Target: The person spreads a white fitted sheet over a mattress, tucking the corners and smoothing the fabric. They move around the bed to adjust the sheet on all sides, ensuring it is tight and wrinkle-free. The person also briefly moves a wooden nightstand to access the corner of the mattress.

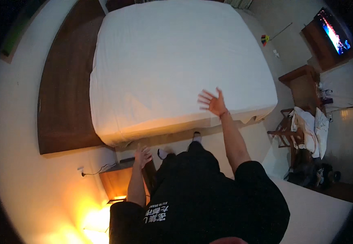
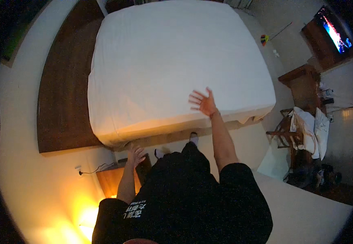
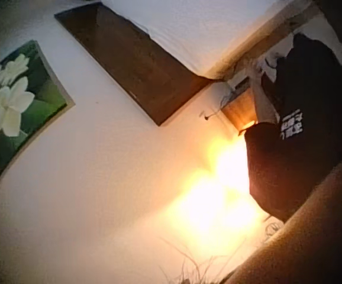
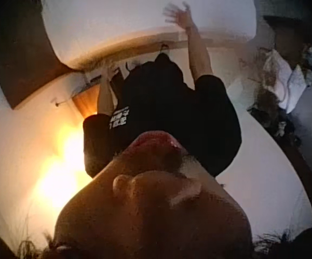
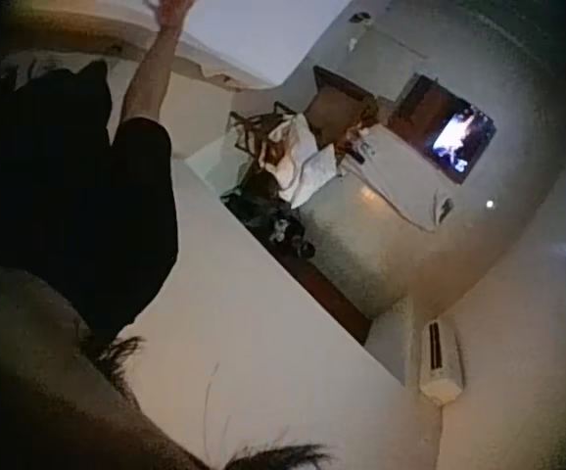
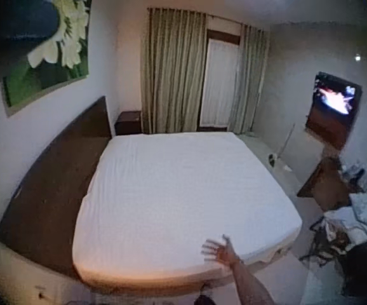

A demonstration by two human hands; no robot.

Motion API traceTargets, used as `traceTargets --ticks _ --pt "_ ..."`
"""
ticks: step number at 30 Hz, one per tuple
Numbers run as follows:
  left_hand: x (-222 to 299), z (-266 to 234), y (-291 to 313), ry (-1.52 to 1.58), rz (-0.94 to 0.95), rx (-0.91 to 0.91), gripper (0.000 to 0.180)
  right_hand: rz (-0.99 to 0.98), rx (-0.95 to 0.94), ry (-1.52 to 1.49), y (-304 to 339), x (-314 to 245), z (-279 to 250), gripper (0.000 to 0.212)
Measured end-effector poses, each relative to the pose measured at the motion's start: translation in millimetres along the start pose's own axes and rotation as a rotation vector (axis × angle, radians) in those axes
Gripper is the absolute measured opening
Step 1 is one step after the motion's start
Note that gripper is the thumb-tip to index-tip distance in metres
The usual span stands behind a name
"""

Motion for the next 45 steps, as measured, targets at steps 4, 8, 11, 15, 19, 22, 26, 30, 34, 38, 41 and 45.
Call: traceTargets --ticks 4,8,11,15,19,22,26,30,34,38,41,45 --pt "46 11 -26 -0.247 0.036 -0.119 0.081 0.066 0.135 0.269 -3 10 13 0.098" --pt "76 21 -36 -0.143 0.143 -0.083 0.073 0.209 0.121 0.42 -9 37 3 0.099" --pt "74 26 -28 -0.179 0.12 -0.026 0.069 0.257 0.187 0.439 -9 58 -41 0.098" --pt "20 4 -15 -0.24 -0.014 0.079 0.065 0.354 0.272 0.395 -8 82 -85 0.096" --pt "-41 -5 8 -0.31 -0.21 0.211 0.061 0.451 0.363 0.396 -16 90 -134 0.094" --pt "-88 -15 25 -0.429 -0.449 0.259 0.059 0.509 0.422 0.558 -18 92 -143 0.093" --pt "-89 19 42 -0.333 -0.387 0.344 0.053 0.607 0.407 0.681 -24 88 -157 0.091" --pt "-68 60 50 -0.268 -0.217 0.461 0.044 0.695 0.427 0.791 -29 81 -167 0.089" --pt "-55 78 47 -0.158 -0.22 0.501 0.036 0.67 0.399 0.94 -52 75 -142 0.074" --pt "-84 49 18 -0.204 -0.219 0.337 0.036 0.588 0.358 0.967 -78 78 -110 0.068" --pt "-80 24 5 -0.311 -0.26 0.278 0.036 0.545 0.37 0.94 -92 86 -86 0.066" --pt "-46 -17 -13 -0.295 -0.151 0.252 0.032 0.495 0.401 0.946 -93 103 -66 0.063"
Point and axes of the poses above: each hand's wrist, its own y-axis away from the middle knuckle, its own z-axis out of the palm, x = y × z, the point moved 3 cm from there along -y, towards the middle knuckle, and after that the axes turned 14 degrees about -y, right-handed, at the moved point
